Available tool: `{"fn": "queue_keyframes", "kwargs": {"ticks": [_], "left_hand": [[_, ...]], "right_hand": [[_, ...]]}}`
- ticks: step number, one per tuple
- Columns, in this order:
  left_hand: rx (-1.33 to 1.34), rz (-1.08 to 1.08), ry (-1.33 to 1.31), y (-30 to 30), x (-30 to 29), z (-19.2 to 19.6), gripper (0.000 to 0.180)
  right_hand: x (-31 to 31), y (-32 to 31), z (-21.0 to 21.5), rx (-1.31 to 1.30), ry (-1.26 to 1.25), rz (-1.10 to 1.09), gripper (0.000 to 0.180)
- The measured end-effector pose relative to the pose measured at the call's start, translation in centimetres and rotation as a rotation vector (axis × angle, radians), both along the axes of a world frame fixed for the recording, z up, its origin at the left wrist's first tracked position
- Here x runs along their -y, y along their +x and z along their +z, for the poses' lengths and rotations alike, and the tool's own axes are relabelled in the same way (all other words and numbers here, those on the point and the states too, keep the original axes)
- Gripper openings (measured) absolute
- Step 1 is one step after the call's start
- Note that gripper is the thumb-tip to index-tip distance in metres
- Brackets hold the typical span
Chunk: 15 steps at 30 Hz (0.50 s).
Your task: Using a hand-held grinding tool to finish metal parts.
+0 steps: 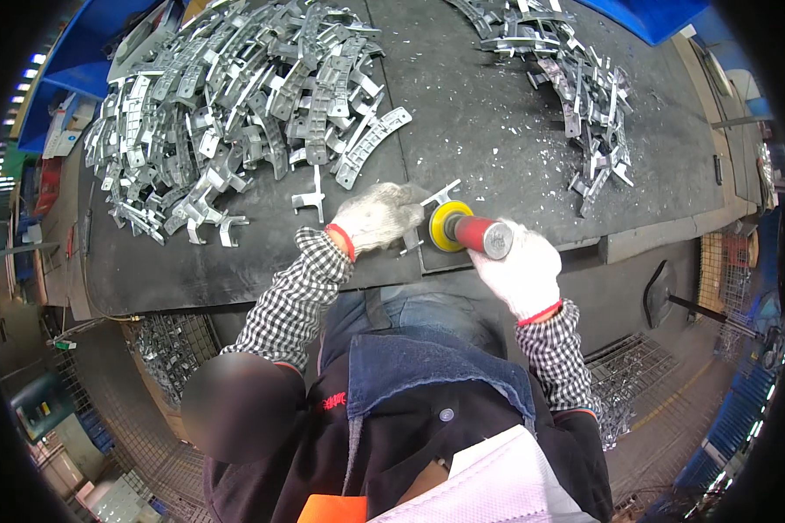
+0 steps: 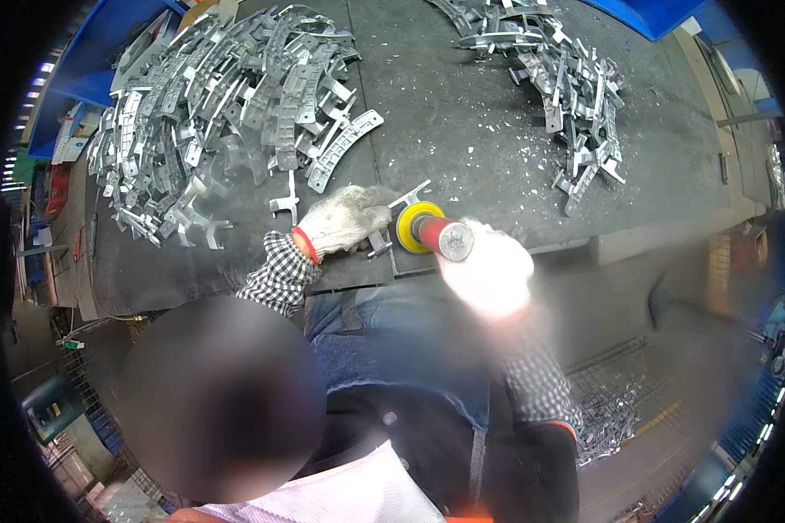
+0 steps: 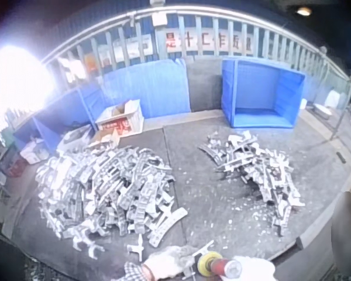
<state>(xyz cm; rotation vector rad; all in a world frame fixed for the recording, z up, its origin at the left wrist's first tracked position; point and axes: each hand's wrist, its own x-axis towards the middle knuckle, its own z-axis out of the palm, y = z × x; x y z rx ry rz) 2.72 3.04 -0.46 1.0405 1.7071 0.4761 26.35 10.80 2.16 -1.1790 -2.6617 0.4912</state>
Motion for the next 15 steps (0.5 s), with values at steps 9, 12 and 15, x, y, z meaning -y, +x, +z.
{"fn": "queue_keyframes", "kwargs": {"ticks": [9, 12, 15], "left_hand": [[0.192, 0.056, -0.070, -0.7, 0.1, -0.7, 0.045], [0.189, 0.067, -0.055, -0.7, 0.0, -0.3, 0.044], [0.222, 0.063, -0.053, -0.9, 0.1, -0.6, 0.045]], "right_hand": [[0.6, 0.1, -0.2, 0.022, 0.005, -0.017, 0.035], [0.4, 0.2, 0.0, 0.036, -0.024, -0.019, 0.025], [0.7, 2.0, -0.5, 0.109, -0.116, -0.073, 0.032]]}}
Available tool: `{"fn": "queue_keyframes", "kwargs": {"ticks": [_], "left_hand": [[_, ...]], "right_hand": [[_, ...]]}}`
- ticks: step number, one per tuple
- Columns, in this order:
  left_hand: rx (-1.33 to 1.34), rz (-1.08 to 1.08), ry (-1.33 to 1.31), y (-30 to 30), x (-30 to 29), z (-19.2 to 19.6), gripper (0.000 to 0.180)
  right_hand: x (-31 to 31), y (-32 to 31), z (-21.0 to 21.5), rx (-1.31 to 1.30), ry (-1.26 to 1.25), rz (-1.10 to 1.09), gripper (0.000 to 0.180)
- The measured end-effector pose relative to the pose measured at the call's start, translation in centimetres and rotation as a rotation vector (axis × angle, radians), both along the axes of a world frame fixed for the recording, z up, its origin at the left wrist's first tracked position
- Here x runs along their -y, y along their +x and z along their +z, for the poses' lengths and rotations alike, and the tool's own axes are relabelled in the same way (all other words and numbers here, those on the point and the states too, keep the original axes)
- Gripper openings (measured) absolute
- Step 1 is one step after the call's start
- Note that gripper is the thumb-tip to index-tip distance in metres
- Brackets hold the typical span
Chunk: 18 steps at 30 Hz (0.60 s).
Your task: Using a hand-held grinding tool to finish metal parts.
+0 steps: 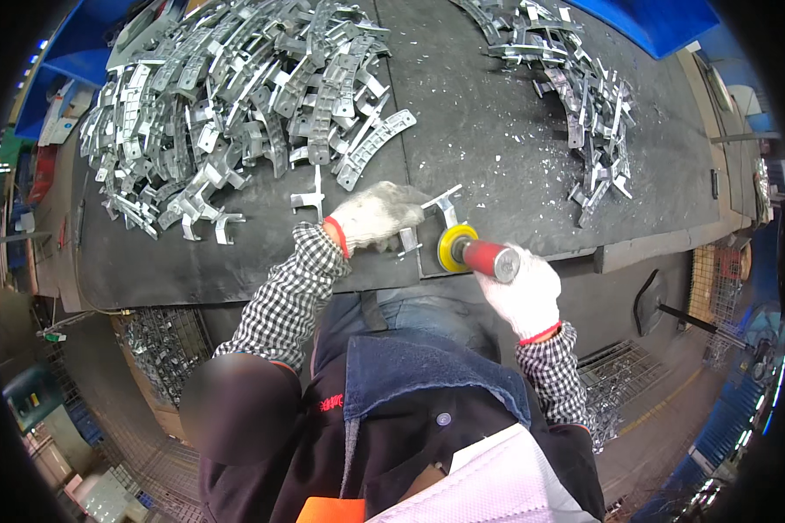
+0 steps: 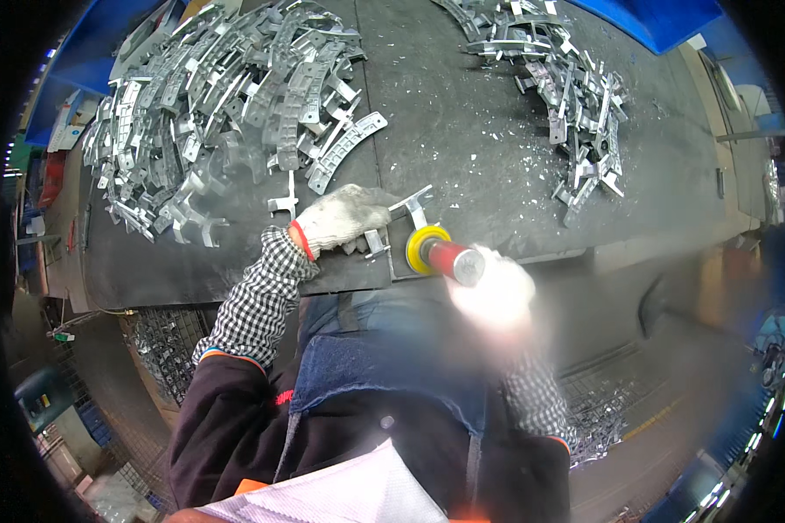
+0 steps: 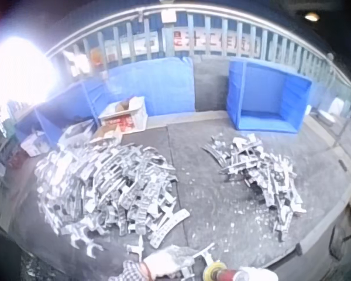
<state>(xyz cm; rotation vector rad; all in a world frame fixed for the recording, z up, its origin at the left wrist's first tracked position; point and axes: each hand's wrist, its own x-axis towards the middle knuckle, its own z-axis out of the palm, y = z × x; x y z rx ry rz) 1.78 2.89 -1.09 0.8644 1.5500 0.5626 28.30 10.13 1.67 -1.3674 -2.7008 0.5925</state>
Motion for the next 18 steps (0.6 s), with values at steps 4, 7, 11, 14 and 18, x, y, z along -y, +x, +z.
{"fn": "queue_keyframes", "kwargs": {"ticks": [4, 7, 11, 14, 18], "left_hand": [[0.089, 0.100, 0.011, 0.9, 0.0, 0.1, 0.045], [0.151, 0.086, -0.043, 1.3, -0.6, 0.4, 0.043], [-0.420, -0.062, 0.817, 1.9, -0.4, -5.3, 0.040], [0.113, 0.137, 0.024, 2.6, -1.1, -0.3, 0.039], [0.077, 0.130, 0.020, 2.2, -0.8, -1.4, 0.040]], "right_hand": [[0.6, 0.7, 1.8, 0.004, -0.009, 0.037, 0.032], [1.2, -0.6, 3.6, -0.197, -0.003, 0.116, 0.032], [1.4, -2.7, 3.1, -0.165, 0.046, 0.268, 0.035], [1.6, -0.7, 2.1, -0.079, 0.037, 0.214, 0.035], [1.6, -1.1, 2.5, -0.041, 0.005, 0.229, 0.031]]}}
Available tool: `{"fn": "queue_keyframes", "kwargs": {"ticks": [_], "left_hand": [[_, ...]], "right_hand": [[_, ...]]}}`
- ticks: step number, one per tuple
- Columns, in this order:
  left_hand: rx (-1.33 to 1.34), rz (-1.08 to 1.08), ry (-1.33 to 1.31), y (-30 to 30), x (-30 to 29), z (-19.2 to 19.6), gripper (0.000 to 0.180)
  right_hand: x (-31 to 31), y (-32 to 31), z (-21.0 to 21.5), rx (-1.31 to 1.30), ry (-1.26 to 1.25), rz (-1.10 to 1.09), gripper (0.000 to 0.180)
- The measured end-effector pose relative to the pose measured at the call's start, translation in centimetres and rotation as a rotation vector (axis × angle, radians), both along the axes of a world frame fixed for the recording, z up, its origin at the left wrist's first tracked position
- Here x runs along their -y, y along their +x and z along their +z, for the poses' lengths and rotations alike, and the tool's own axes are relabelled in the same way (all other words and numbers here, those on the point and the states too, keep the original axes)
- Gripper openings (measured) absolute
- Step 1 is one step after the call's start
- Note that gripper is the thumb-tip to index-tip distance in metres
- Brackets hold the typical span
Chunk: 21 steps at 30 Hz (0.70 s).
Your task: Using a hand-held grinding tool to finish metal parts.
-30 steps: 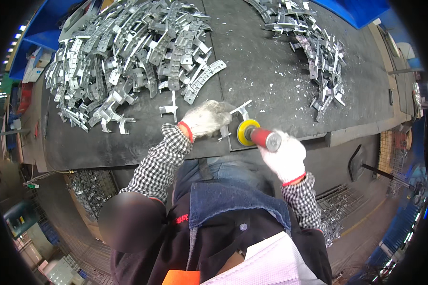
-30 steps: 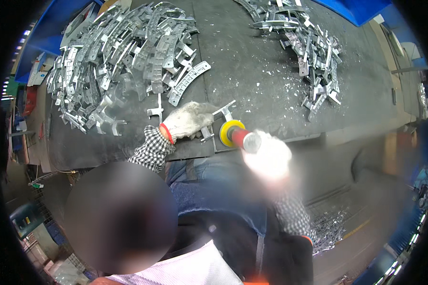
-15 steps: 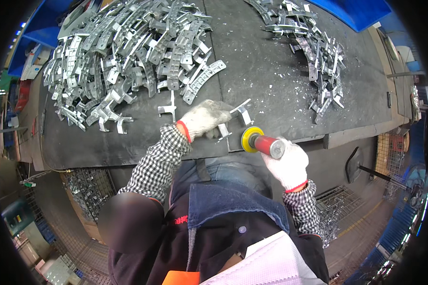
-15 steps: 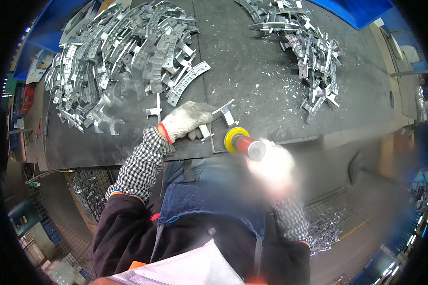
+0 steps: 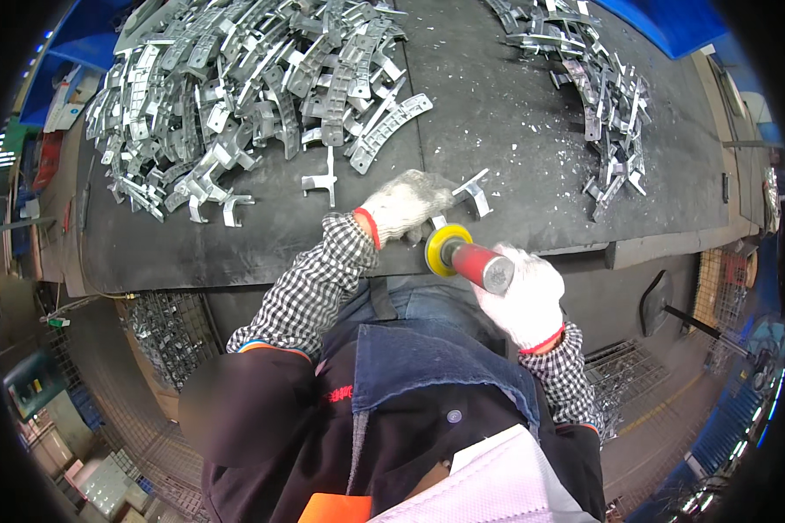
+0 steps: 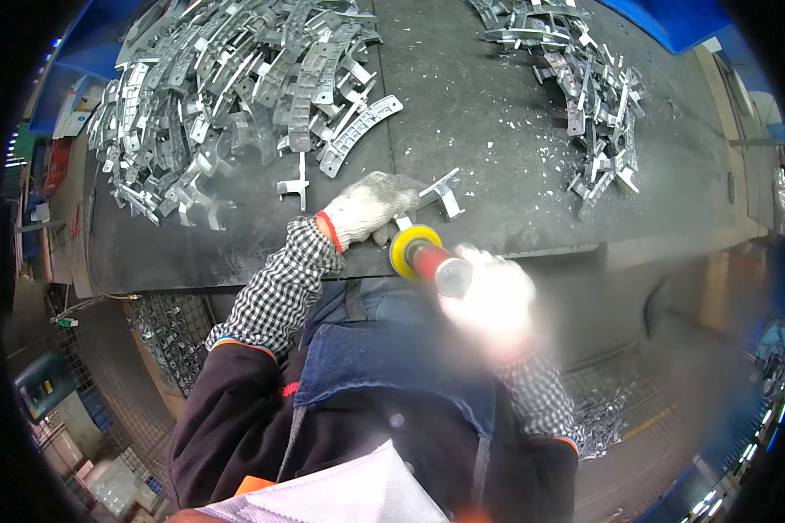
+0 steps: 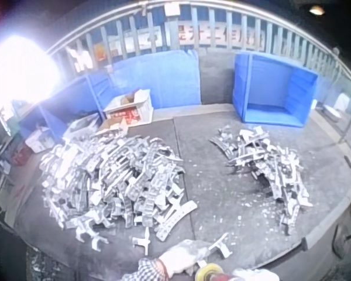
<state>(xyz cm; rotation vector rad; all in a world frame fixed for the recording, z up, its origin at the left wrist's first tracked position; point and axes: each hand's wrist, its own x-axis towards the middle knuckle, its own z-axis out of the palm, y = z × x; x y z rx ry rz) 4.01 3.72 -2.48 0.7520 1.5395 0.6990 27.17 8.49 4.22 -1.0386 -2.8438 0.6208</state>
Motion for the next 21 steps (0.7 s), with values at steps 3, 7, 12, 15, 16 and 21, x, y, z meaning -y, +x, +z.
{"fn": "queue_keyframes", "kwargs": {"ticks": [3, 7, 12, 15, 16, 21], "left_hand": [[-0.145, -0.055, 0.193, -0.4, 0.7, -1.7, 0.044], [0.015, 0.007, -0.001, -0.2, 0.2, 1.1, 0.045], [0.071, 0.022, 0.004, -0.1, 0.3, 1.3, 0.041], [-0.001, 0.057, -0.020, 0.4, 0.4, 0.9, 0.041], [-0.115, -0.038, 0.045, 0.2, 0.4, -0.3, 0.040], [0.022, 0.039, 0.015, 0.6, 0.4, 0.3, 0.039]], "right_hand": [[0.1, -1.4, 0.2, -0.079, 0.048, 0.022, 0.025], [-0.1, 0.7, -0.4, -0.094, 0.139, 0.129, 0.024], [0.0, 1.9, 0.1, 0.012, 0.045, 0.039, 0.046], [-0.6, -0.3, 0.7, -0.091, 0.061, 0.019, 0.042], [-0.9, -1.0, 0.2, -0.059, -0.001, 0.007, 0.039], [-0.3, 0.7, -0.7, -0.034, 0.036, 0.014, 0.037]]}}
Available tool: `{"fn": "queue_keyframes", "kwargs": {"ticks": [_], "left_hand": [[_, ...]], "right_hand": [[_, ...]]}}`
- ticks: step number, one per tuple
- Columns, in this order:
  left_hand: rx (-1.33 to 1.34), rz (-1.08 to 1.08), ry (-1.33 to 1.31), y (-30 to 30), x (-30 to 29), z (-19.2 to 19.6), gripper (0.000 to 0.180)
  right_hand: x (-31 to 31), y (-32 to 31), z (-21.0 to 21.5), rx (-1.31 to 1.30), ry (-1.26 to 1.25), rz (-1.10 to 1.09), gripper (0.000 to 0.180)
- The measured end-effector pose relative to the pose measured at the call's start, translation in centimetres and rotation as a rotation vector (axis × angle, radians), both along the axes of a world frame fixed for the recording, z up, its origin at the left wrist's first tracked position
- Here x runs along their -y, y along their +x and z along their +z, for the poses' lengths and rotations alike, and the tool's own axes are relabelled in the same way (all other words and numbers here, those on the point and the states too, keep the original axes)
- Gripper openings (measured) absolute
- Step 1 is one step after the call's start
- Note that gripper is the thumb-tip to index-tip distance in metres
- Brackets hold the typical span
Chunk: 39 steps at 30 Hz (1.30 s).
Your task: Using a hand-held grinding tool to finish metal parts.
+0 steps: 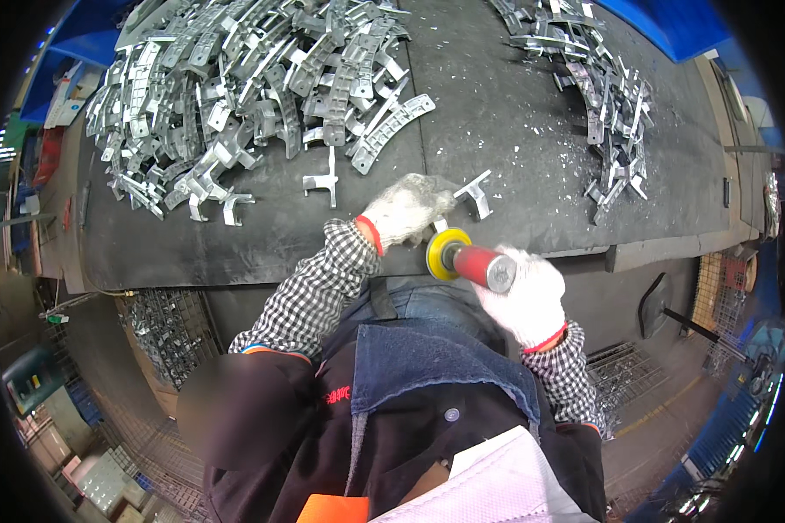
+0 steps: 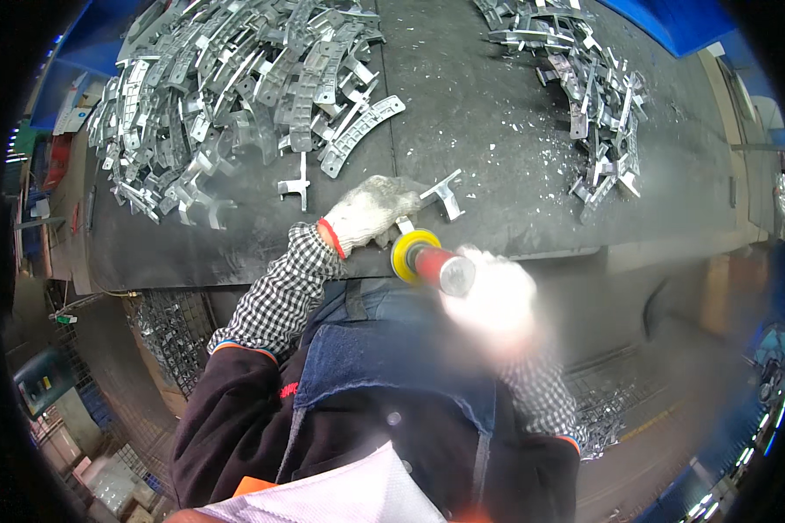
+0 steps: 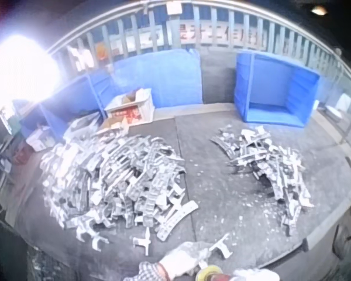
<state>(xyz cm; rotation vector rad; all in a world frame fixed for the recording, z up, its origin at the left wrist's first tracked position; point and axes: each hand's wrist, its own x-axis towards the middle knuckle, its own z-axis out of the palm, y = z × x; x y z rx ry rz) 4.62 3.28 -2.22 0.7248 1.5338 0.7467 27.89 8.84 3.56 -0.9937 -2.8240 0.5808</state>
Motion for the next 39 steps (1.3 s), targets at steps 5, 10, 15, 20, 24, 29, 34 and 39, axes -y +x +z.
{"fn": "queue_keyframes", "kwargs": {"ticks": [5, 10, 15, 20, 24, 29, 34, 39], "left_hand": [[0.075, 0.004, 0.032, -0.8, 0.3, 0.0, 0.039], [0.064, -0.016, 0.007, -1.1, 0.2, 0.4, 0.040], [0.004, -0.053, -0.003, -1.0, -0.1, 0.4, 0.044], [0.018, -0.053, 0.037, -1.5, 0.2, 0.1, 0.041], [-0.050, -0.082, 0.024, -1.3, 0.3, -0.1, 0.043], [-0.157, -0.048, 0.141, -1.6, 1.0, 3.9, 0.038], [-0.821, 0.623, 0.829, -12.1, 1.6, 10.0, 0.032], [-1.867, 0.283, -0.191, -19.6, -1.8, 20.0, 0.035]], "right_hand": [[-0.4, 1.6, 0.3, -0.007, -0.038, -0.078, 0.044], [-4.2, -1.1, 0.7, 0.135, -0.121, -0.286, 0.042], [-4.5, -0.2, 0.8, 0.175, -0.189, -0.289, 0.037], [-3.8, 0.8, 1.7, 0.174, -0.216, -0.323, 0.035], [-4.5, -0.5, 1.6, 0.070, -0.158, -0.278, 0.035], [-4.4, 0.8, 1.5, 0.103, -0.283, -0.185, 0.034], [-3.8, 4.0, 2.0, 0.041, -0.278, -0.285, 0.033], [-4.5, 3.2, 2.6, 0.036, -0.331, -0.375, 0.034]]}}
